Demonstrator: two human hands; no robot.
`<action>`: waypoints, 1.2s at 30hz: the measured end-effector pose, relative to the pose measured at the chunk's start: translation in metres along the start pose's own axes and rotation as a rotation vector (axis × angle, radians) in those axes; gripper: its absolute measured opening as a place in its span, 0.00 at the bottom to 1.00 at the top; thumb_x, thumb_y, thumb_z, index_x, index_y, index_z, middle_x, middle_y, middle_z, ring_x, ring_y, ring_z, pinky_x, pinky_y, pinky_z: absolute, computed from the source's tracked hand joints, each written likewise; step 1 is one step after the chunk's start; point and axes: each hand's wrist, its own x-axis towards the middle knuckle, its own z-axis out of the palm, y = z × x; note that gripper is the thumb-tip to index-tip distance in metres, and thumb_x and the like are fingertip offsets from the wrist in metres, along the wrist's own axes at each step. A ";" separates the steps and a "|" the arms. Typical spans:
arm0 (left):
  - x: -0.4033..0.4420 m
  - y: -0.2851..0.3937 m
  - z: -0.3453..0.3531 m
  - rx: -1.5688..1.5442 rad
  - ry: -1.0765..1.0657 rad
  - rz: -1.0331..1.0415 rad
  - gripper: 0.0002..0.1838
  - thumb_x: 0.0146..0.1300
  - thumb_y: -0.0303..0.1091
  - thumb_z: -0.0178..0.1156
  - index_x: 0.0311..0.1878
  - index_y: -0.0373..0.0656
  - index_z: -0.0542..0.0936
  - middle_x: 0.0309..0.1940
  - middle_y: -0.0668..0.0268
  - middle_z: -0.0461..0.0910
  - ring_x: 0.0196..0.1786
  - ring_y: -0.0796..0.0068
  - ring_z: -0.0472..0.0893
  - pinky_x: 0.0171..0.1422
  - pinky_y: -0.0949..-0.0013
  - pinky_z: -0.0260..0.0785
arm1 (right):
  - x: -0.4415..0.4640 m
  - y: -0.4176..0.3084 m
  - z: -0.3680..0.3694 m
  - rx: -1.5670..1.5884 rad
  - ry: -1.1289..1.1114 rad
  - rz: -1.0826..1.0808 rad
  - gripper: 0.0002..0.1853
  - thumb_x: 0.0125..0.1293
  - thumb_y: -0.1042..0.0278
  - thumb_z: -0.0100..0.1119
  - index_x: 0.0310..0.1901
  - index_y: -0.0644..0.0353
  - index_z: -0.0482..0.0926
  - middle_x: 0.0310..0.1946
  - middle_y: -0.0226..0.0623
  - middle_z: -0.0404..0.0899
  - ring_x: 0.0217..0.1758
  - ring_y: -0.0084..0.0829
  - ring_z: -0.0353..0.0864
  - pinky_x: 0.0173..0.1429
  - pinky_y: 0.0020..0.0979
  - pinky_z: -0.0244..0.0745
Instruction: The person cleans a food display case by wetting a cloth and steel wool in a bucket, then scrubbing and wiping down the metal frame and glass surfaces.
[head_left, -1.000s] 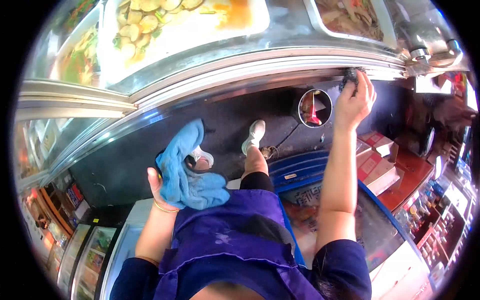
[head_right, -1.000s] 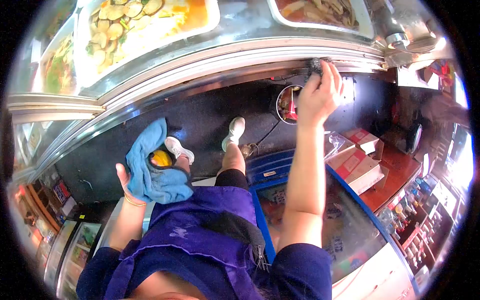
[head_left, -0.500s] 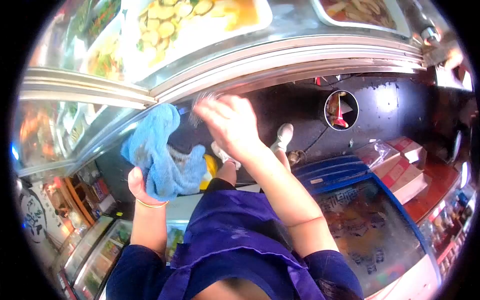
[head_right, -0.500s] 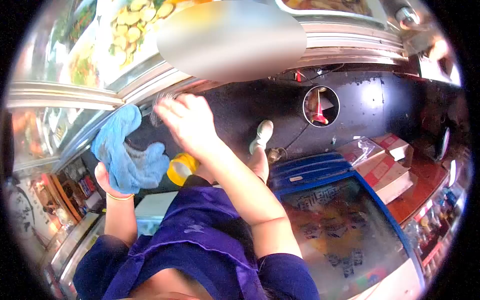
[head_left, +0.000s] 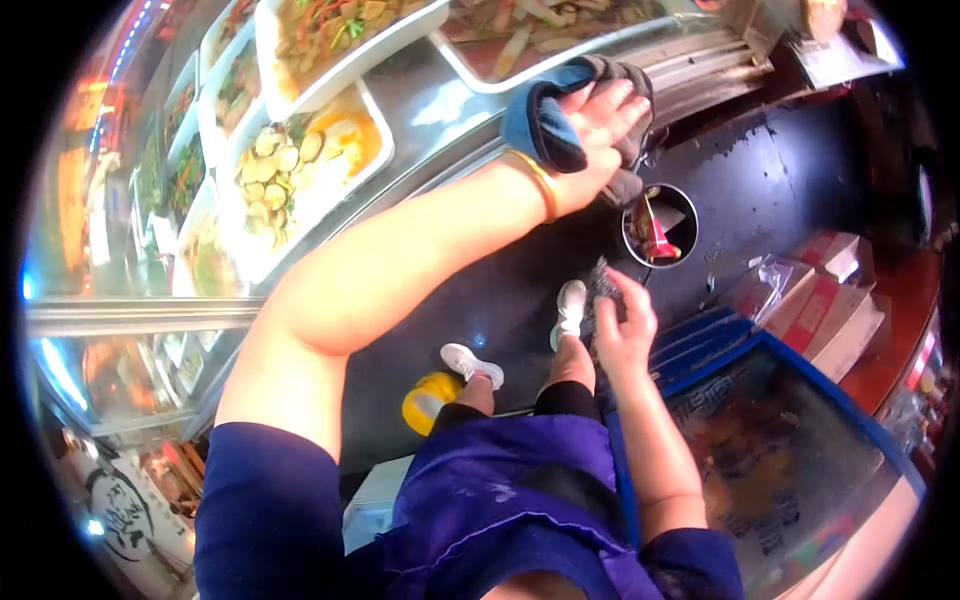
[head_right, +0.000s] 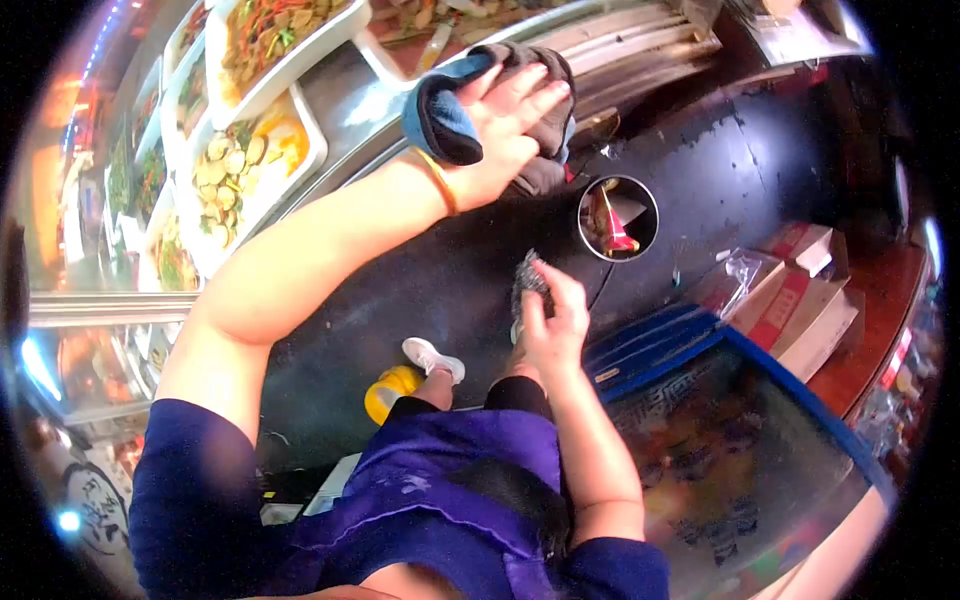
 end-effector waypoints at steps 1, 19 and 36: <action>-0.004 -0.001 -0.004 -0.024 -0.032 0.005 0.08 0.55 0.39 0.60 0.28 0.46 0.83 0.70 0.63 0.72 0.74 0.57 0.66 0.76 0.44 0.55 | 0.003 0.000 -0.008 0.029 -0.005 0.075 0.18 0.59 0.79 0.62 0.53 0.62 0.82 0.48 0.44 0.83 0.52 0.40 0.82 0.59 0.35 0.75; -0.313 0.036 -0.152 0.321 -0.324 -0.465 0.14 0.57 0.46 0.62 0.47 0.63 0.86 0.72 0.91 0.66 0.76 0.78 0.58 0.75 0.56 0.44 | 0.014 -0.073 0.031 0.177 -0.090 0.068 0.19 0.64 0.81 0.57 0.57 0.67 0.79 0.47 0.35 0.82 0.48 0.23 0.80 0.56 0.25 0.73; -0.539 0.116 -0.241 0.317 -0.575 -1.114 0.08 0.45 0.37 0.65 0.32 0.59 0.85 0.65 0.83 0.71 0.59 0.77 0.71 0.52 0.52 0.64 | -0.025 -0.143 0.119 0.056 -0.479 -0.243 0.18 0.65 0.79 0.57 0.57 0.67 0.79 0.48 0.35 0.83 0.49 0.24 0.79 0.58 0.27 0.73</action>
